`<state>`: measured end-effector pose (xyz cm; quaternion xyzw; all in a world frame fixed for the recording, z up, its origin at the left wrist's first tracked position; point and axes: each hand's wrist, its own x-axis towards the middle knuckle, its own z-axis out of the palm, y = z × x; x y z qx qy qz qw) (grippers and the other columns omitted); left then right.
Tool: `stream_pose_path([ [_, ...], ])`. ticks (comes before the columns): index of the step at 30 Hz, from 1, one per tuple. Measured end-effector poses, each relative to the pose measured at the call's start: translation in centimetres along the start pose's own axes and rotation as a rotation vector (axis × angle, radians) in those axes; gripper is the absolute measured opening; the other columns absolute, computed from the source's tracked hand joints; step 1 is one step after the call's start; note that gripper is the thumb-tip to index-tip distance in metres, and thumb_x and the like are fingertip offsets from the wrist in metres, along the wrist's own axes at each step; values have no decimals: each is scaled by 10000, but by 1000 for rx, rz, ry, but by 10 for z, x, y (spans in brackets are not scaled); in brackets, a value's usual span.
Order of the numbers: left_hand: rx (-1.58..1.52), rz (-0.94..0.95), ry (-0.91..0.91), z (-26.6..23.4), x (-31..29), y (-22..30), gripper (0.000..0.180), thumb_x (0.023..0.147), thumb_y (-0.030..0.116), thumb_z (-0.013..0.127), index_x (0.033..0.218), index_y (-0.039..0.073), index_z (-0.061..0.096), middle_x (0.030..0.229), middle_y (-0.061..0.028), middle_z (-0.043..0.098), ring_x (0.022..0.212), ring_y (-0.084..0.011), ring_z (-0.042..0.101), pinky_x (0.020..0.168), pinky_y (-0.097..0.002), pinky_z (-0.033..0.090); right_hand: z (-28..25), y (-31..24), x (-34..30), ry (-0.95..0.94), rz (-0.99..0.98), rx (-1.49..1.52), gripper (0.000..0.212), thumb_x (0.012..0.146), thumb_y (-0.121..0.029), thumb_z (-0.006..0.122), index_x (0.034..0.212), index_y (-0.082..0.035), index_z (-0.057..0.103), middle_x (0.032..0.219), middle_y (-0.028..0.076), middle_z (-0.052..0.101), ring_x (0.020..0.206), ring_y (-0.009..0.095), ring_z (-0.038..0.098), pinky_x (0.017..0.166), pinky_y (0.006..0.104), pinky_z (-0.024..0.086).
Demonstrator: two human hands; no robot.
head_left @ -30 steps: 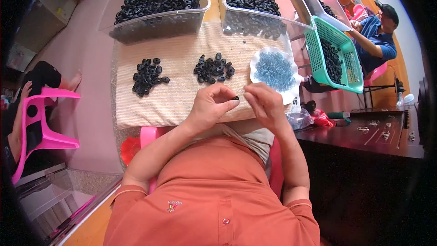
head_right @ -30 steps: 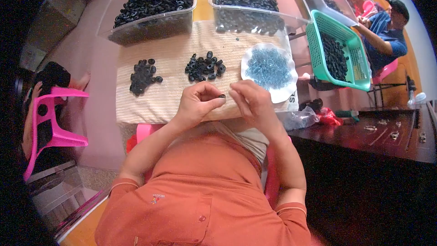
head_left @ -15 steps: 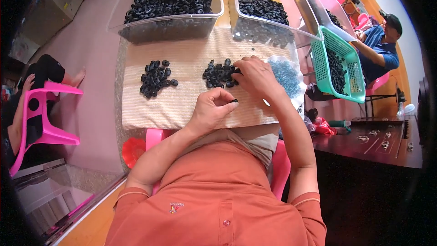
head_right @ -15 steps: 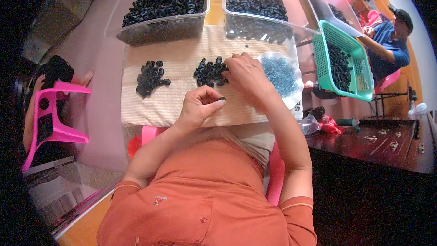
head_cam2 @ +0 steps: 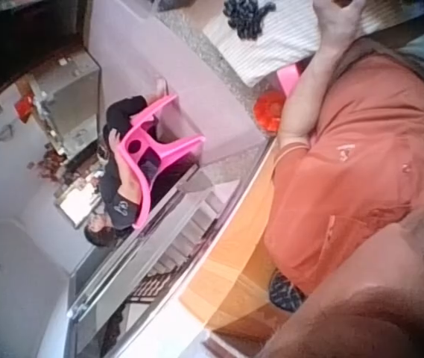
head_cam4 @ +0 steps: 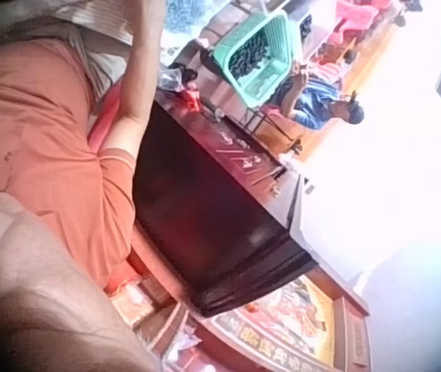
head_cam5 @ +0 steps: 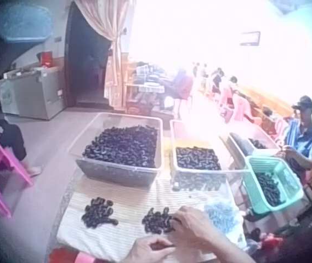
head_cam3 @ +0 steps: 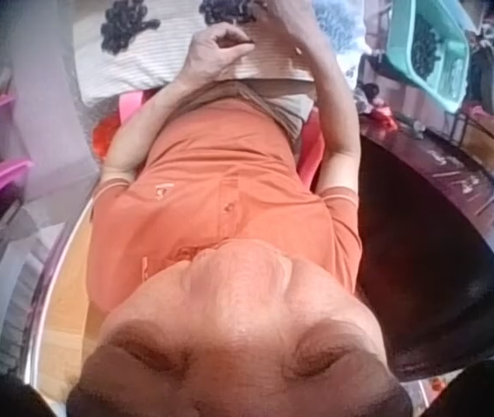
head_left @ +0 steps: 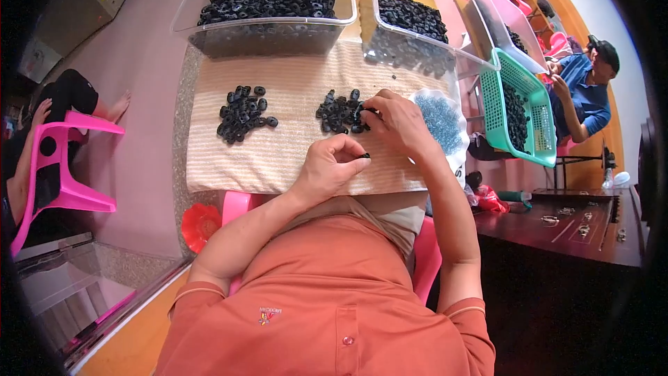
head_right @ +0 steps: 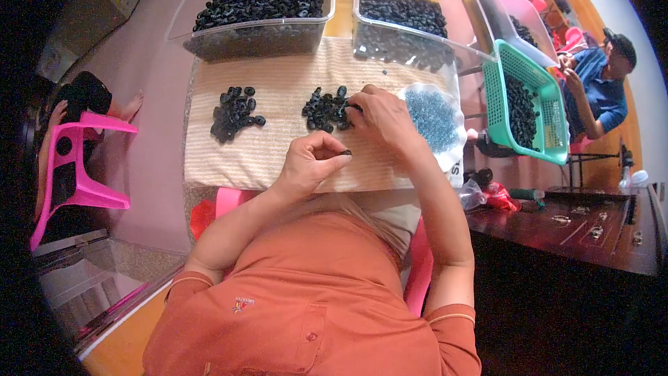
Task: The person picks up small black plastic components and attaches tiny blue beads to them by hand.
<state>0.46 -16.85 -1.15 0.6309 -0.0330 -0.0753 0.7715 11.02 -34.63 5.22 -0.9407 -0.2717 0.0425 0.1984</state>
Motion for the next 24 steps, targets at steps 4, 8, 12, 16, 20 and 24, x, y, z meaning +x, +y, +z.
stream_pose_path([
  [4,-22,-9,4,1,-1,2,112,894,63,794,954,14,714,863,0,715,794,-55,655,728,-234,545,-3,2,-2,35,-64,-55,243,928,-243,705,1064,-46,748,1051,156,696,1020,355,674,872,445,526],
  [8,-35,-7,1,0,1,-1,109,893,61,796,952,19,714,863,1,715,789,-56,652,722,-233,542,-6,2,-6,158,-126,-54,216,935,-222,700,1058,-53,750,1050,130,700,1008,343,683,873,431,535],
  [12,-18,-29,40,-1,-1,5,120,893,44,802,966,30,708,877,6,715,791,-52,650,724,-228,540,-8,-1,-13,86,-128,-44,197,918,-177,696,1063,-55,752,1069,112,704,994,343,692,874,432,541],
  [16,-43,-12,52,-2,0,0,131,896,30,808,978,33,705,888,7,718,799,-47,650,728,-223,540,-3,-9,-21,-67,-158,-149,214,904,-119,631,1085,-68,731,1061,128,672,958,362,706,799,467,567],
  [20,-4,-4,41,-1,1,0,132,895,24,808,978,34,706,888,9,717,800,-44,648,725,-220,538,5,-6,-22,-128,-137,-227,187,918,-82,579,1069,-48,684,1046,150,635,939,371,715,752,482,569],
  [24,27,-7,46,-2,0,1,133,895,24,807,981,33,707,887,9,716,795,-44,646,720,-215,536,8,-6,-21,-142,-132,-248,177,926,-60,556,1065,-37,663,1071,160,633,936,379,715,762,481,572],
])
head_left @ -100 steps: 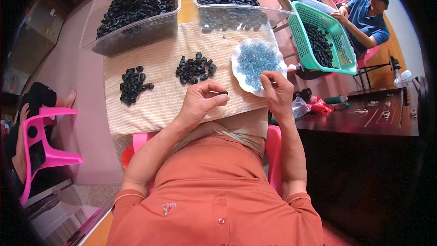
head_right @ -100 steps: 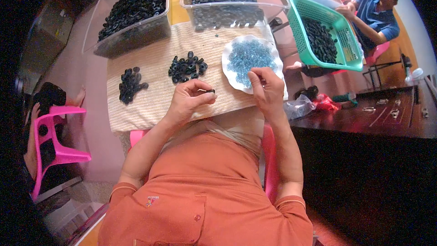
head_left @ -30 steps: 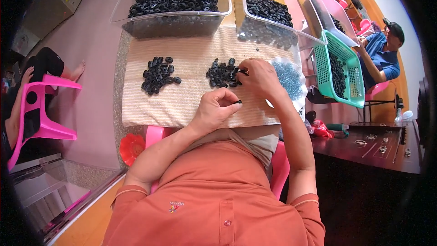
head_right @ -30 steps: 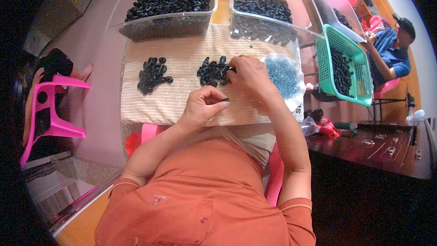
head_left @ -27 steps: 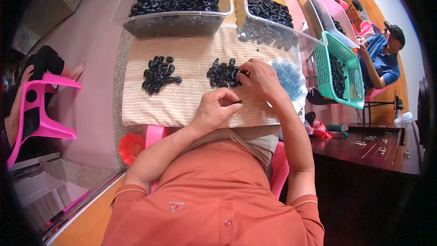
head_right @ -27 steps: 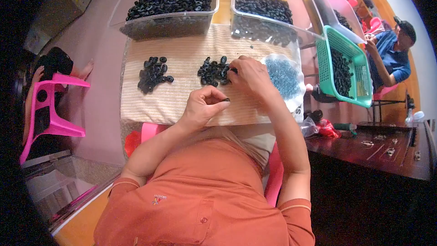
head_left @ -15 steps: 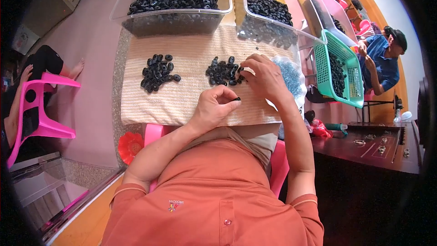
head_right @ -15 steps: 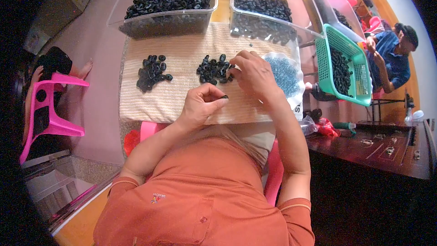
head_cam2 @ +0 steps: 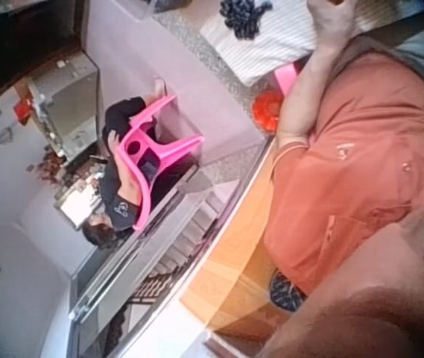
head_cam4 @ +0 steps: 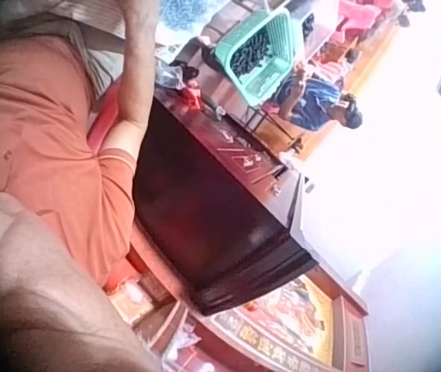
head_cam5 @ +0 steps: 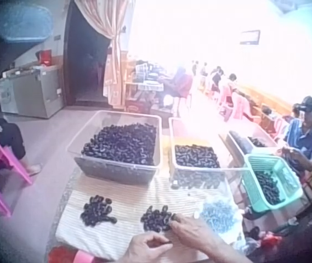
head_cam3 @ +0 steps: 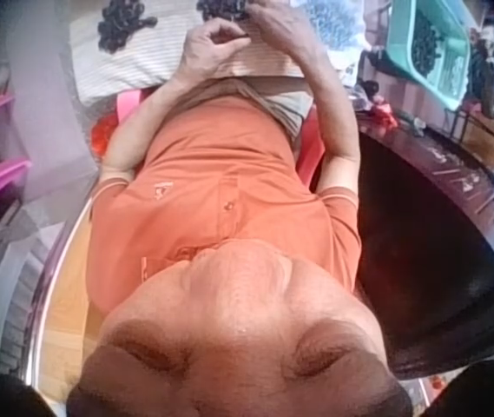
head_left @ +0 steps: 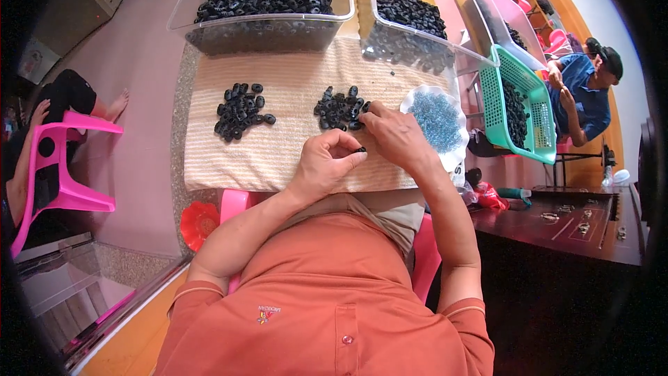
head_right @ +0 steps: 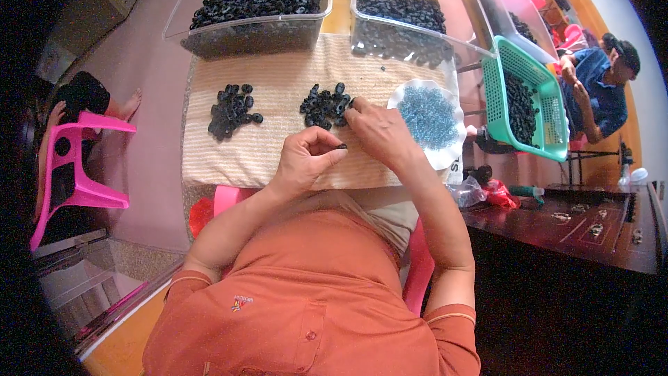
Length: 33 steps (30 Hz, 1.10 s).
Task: The person picks up small black plastic components and attaches tiny blue beads to them by hand.
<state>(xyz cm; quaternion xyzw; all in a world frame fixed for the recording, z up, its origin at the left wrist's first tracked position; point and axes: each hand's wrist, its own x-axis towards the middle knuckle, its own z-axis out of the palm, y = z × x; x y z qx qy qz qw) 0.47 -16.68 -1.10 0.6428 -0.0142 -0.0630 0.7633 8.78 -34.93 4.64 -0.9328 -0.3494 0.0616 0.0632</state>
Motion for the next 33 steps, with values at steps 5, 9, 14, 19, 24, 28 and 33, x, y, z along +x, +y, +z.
stream_pose_path([
  [5,-27,-1,-2,1,0,0,139,895,32,808,989,31,706,888,7,716,792,-46,647,717,-215,535,4,0,-5,108,3,105,179,915,-48,604,1078,-55,679,1079,158,647,922,375,713,775,466,573],
  [9,-42,-15,-4,2,-1,3,144,895,33,809,993,32,703,886,6,715,790,-47,647,716,-217,537,15,3,-16,388,-47,310,179,901,-49,685,1079,-56,708,1041,154,685,901,364,711,770,440,570],
  [14,-63,-7,16,2,-2,1,154,892,37,813,993,32,696,884,4,715,786,-52,650,712,-220,543,13,-4,-33,383,110,621,155,892,-107,779,1023,-36,736,893,141,712,788,322,711,713,392,561],
  [19,-60,19,35,4,-1,-1,153,892,36,815,988,33,695,880,2,716,788,-54,659,703,-217,550,19,-11,-49,379,183,815,144,909,-46,781,1031,14,733,862,52,739,771,87,670,687,250,529],
  [24,-62,-10,21,4,-2,2,142,895,47,814,979,29,701,892,-4,724,802,-55,666,718,-225,554,35,-9,-59,390,201,998,138,941,-42,765,1057,28,742,886,30,751,804,73,679,715,223,545],
  [28,-63,-4,16,4,-2,2,135,897,57,809,973,25,702,893,-5,728,809,-59,671,729,-232,555,41,-9,-59,413,192,1080,127,981,-19,709,1091,41,729,914,47,735,817,92,685,744,246,586],
  [33,-30,-15,5,3,-4,-1,137,894,53,809,970,21,699,889,-7,727,812,-61,672,729,-233,553,47,-16,-61,503,147,1287,165,1000,-7,677,1151,53,703,935,57,709,838,101,693,770,265,612],
])
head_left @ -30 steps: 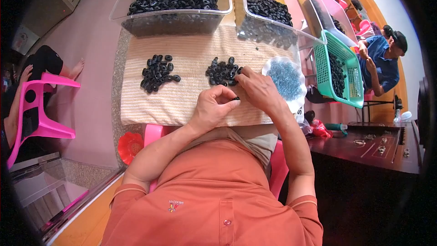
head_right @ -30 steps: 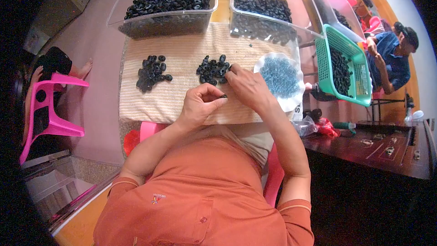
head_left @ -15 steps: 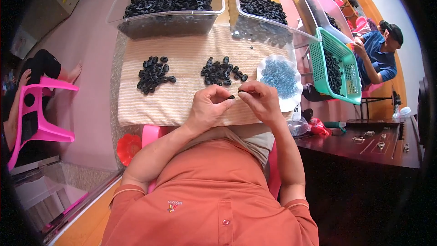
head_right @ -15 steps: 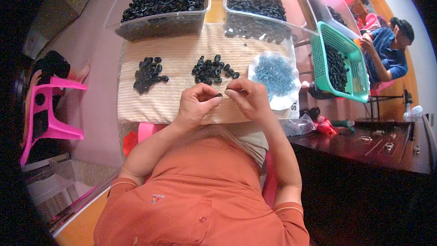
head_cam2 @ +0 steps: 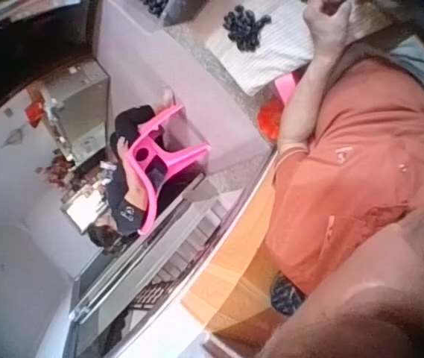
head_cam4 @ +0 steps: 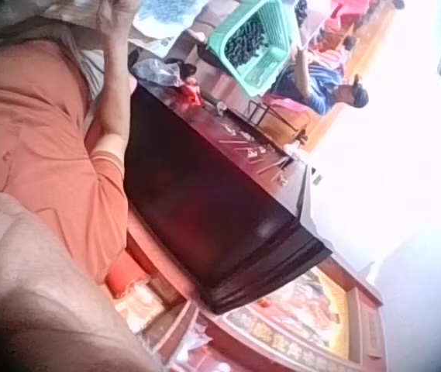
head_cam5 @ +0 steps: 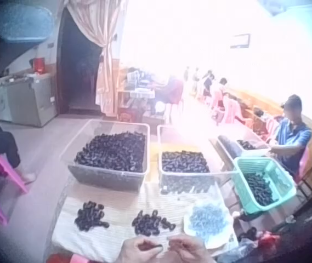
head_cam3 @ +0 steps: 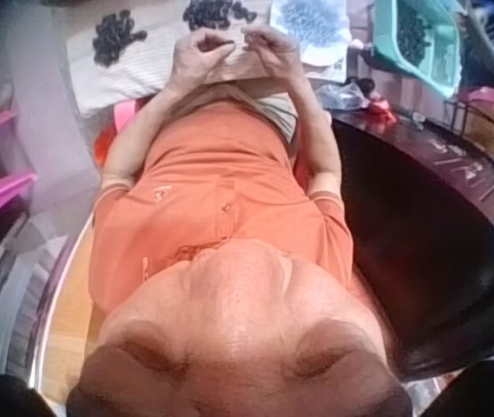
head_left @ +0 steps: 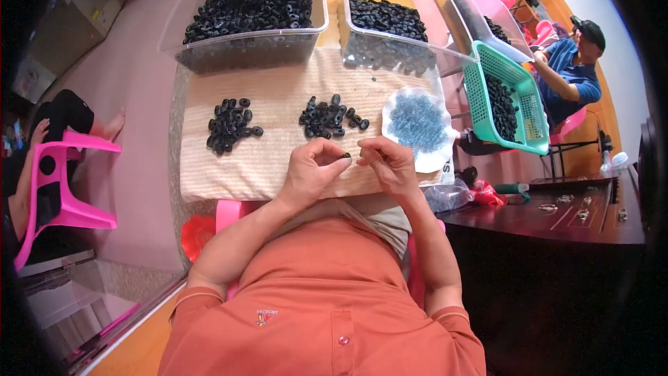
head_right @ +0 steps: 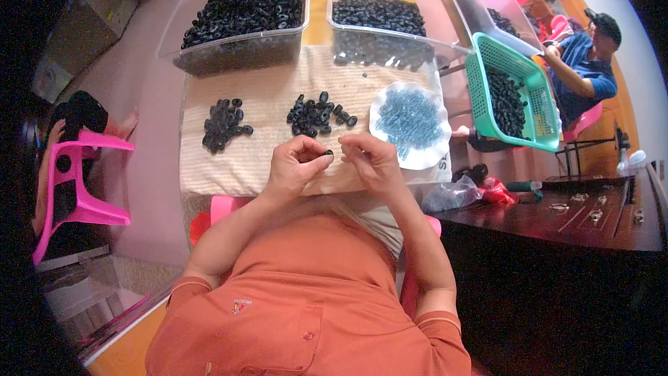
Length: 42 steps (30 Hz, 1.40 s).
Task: The person picks up small black plastic components and attaches tiny blue beads to them by hand.
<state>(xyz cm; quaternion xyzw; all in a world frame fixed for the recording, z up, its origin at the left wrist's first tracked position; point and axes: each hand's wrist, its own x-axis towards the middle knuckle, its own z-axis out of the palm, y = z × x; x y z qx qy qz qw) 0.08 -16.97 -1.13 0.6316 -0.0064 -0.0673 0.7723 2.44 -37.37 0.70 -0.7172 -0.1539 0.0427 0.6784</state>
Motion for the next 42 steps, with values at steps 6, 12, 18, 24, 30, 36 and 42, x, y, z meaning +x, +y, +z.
stream_pose_path([
  [6,-7,7,1,0,-1,1,141,888,58,813,963,20,699,883,-9,728,811,-61,672,729,-237,553,-5,-1,-5,-23,148,-157,197,995,-19,692,1180,49,697,946,36,705,885,107,698,814,289,626],
  [12,14,0,10,1,-1,1,137,886,60,814,964,23,706,884,-16,736,812,-66,677,734,-240,558,1,-1,-7,11,144,-94,207,971,-1,717,1173,40,714,957,45,709,919,124,691,812,254,578],
  [18,31,-3,-13,2,0,3,134,890,61,811,970,24,709,888,-14,738,819,-63,680,741,-241,560,6,-2,-6,22,-135,-158,161,920,10,738,1081,10,735,1012,103,720,949,183,681,831,288,528],
  [24,39,53,-14,3,-1,1,121,903,36,796,982,25,705,853,3,707,755,-50,635,673,-216,520,12,-3,-9,40,-113,-238,129,924,6,736,1053,10,731,977,102,733,896,181,692,793,297,543],
  [30,88,64,-31,3,-3,8,120,898,34,797,978,26,707,869,-3,721,775,-53,645,693,-225,528,16,-1,-12,101,-139,-215,112,916,18,743,1025,16,725,971,112,726,886,178,682,779,288,536],
  [36,85,64,-40,0,-2,4,120,896,41,788,986,8,715,882,-21,736,828,-69,679,741,-249,559,18,5,-11,82,-199,-202,130,918,76,726,1039,29,720,1010,90,706,915,146,647,783,254,509],
  [42,84,59,-57,1,-2,6,105,888,34,792,966,8,726,873,-18,735,829,-69,680,741,-246,559,15,1,-10,61,-211,-228,161,867,99,757,1009,36,714,982,108,707,916,187,660,805,282,521],
])
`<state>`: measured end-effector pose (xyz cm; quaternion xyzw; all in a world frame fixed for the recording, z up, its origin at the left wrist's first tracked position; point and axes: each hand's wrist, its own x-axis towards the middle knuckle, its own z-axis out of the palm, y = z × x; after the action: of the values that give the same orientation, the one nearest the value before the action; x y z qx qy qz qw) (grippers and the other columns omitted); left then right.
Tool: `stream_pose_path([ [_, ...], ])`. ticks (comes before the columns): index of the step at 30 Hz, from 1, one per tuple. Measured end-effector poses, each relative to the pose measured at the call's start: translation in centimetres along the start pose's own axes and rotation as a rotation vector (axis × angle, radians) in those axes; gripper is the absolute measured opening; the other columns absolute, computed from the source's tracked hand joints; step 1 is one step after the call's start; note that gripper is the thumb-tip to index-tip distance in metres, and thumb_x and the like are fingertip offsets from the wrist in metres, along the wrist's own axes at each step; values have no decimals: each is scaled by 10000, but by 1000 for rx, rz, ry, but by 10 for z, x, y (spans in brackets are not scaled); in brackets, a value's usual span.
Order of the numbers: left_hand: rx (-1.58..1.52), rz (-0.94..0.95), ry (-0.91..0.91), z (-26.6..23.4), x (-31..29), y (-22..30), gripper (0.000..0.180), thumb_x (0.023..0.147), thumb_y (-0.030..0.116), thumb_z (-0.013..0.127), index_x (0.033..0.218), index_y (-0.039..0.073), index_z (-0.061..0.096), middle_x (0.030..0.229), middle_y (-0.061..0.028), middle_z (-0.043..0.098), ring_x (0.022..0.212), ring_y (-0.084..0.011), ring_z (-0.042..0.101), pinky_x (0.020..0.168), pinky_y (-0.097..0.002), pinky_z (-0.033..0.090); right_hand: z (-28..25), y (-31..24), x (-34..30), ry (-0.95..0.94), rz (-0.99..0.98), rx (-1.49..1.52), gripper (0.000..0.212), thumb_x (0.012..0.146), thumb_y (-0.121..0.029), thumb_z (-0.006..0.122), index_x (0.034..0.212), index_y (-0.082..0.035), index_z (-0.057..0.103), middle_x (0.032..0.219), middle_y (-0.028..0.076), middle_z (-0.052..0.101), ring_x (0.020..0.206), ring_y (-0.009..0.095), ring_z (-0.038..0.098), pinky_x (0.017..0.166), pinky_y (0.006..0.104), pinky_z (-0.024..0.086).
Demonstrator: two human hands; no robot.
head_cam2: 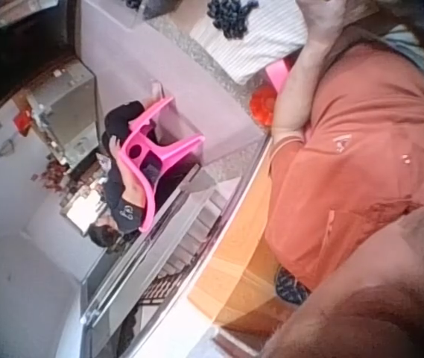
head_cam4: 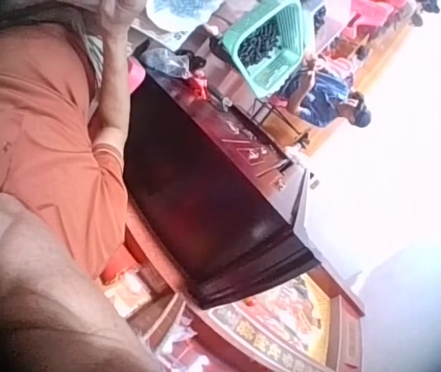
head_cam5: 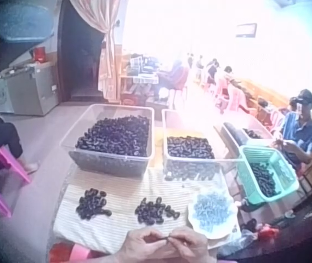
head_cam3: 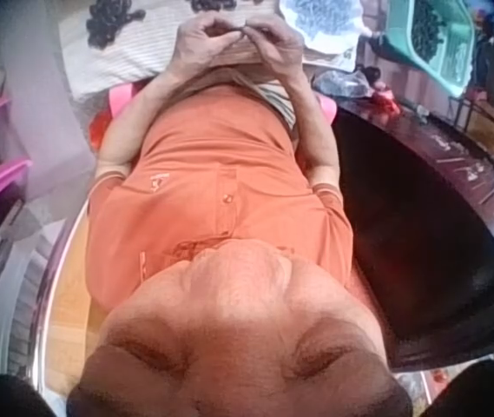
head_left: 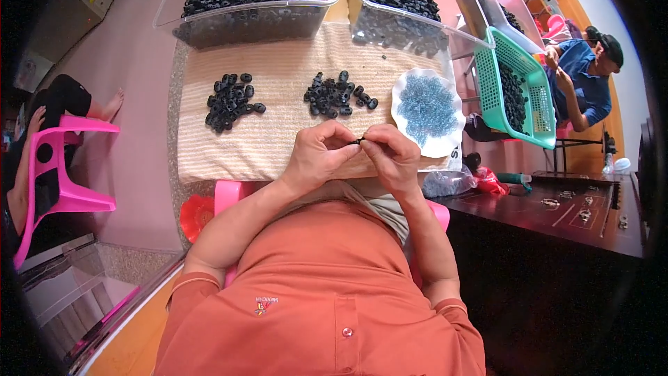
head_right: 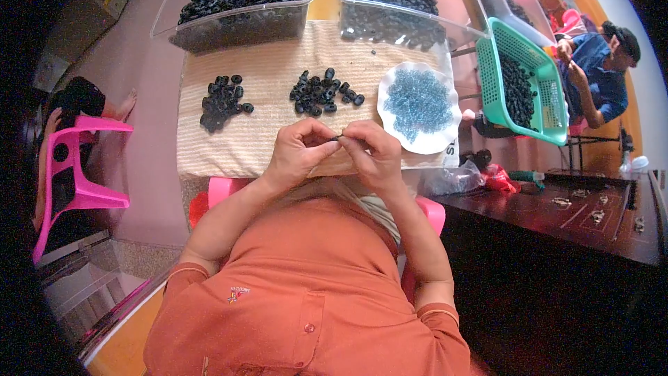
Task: The person picks up small black plastic components and attaches tiny blue beads to them by hand.
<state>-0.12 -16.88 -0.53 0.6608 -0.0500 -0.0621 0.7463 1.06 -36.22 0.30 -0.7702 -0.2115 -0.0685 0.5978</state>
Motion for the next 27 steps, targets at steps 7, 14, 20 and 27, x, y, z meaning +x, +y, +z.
stream_pose_path([
  [7,16,-15,-4,0,0,-3,108,886,31,795,971,8,734,880,-20,743,833,-64,681,741,-243,559,5,-1,-3,68,-63,-9,171,850,105,769,995,34,713,986,113,716,911,194,665,797,287,527],
  [14,67,7,-27,-1,1,-3,142,884,42,794,1006,-5,739,877,-37,753,827,-70,686,736,-252,564,10,6,-9,125,-73,37,180,848,111,772,997,22,724,994,114,722,904,183,664,776,278,527],
  [20,75,6,-2,-1,1,-2,140,889,38,784,1013,-7,738,885,-44,753,835,-77,692,745,-257,571,10,5,-8,125,-61,71,165,846,105,770,982,23,725,985,118,720,882,181,667,767,277,534],
  [27,38,-21,-6,-2,0,-5,128,889,23,779,1003,-8,731,889,-34,748,833,-77,692,744,-251,570,5,1,-7,60,-10,27,124,843,77,771,945,25,723,949,113,711,847,179,674,731,278,533],
])
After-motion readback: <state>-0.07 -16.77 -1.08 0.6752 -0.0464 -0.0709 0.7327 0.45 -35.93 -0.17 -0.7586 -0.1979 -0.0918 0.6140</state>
